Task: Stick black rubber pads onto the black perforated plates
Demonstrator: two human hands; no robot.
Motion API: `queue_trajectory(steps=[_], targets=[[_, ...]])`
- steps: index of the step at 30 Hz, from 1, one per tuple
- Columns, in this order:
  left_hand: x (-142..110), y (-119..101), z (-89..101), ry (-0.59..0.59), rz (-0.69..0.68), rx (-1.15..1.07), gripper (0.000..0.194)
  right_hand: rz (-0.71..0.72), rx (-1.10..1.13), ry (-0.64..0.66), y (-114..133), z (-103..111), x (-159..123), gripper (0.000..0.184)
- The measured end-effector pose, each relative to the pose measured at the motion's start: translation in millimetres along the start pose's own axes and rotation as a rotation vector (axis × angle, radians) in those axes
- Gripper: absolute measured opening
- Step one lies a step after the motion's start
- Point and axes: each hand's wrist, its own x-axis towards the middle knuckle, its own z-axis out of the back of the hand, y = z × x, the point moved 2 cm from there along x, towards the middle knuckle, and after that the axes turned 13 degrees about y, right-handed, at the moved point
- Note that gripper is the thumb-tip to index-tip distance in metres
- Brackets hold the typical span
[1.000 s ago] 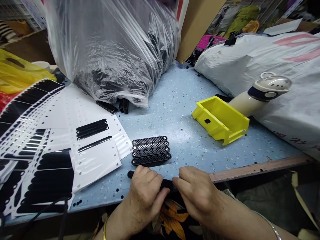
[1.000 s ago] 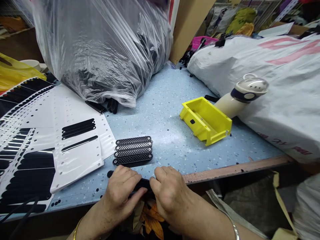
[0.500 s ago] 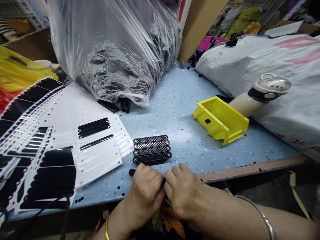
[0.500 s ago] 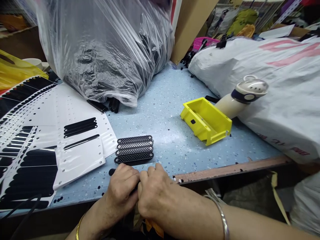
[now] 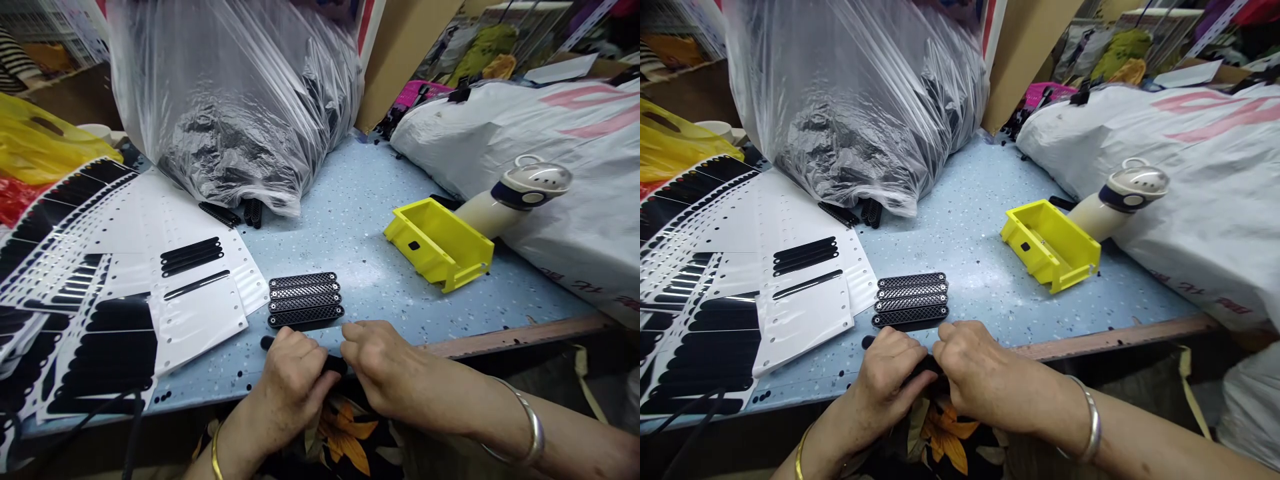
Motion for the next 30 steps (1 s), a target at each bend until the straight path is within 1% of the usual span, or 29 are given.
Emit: queue_trajectory(steps=[3,6,8,9,10,12,15,17,20,23,25,27,30], targets=[[1,0,-0.4,-0.009,0.002,0.014,0.021,0.056,-0.203,0.074,14,7,2,0.021],[3,-1,-0.4,-0.054,-0.01,0.015,0.029,0.149,-0.435,0.131,25,7,7,0.015],[3,-1,-0.2,-0.09,-0.024,0.014,0.03,0.203,-0.528,0.163,30,8,12,0.013],[2,-1,-0.2,-0.096,-0.028,0.011,0.03,0.213,-0.528,0.174,30,8,14,0.013],[2,-1,-0.2,-0.09,-0.028,0.007,0.029,0.208,-0.487,0.186,29,9,16,0.014],[1,0,-0.3,-0.048,-0.012,0.0,0.027,0.132,-0.312,0.194,21,10,17,0.015],[-1,1,-0.2,0.001,0.007,0.012,0.019,-0.054,-0.036,0.142,2,6,14,0.015],[-1,1,-0.2,0.004,0.007,0.018,0.015,-0.128,0.059,0.088,-8,1,10,0.015],[-2,2,-0.7,0.012,0.012,0.003,0.011,-0.188,0.201,0.059,-16,-5,9,0.016],[-2,3,-0.6,0.018,0.013,-0.002,0.01,-0.284,0.443,0.123,-20,-11,14,0.021],[-1,3,-0.4,0.018,0.012,0.004,0.01,-0.323,0.594,0.164,-21,-15,18,0.022],[-1,3,-0.6,0.022,0.012,0.013,0.01,-0.339,0.69,0.147,-21,-17,19,0.019],[-1,4,-1.6,0.015,0.01,0.019,0.01,-0.346,0.745,0.093,-21,-21,16,0.014]])
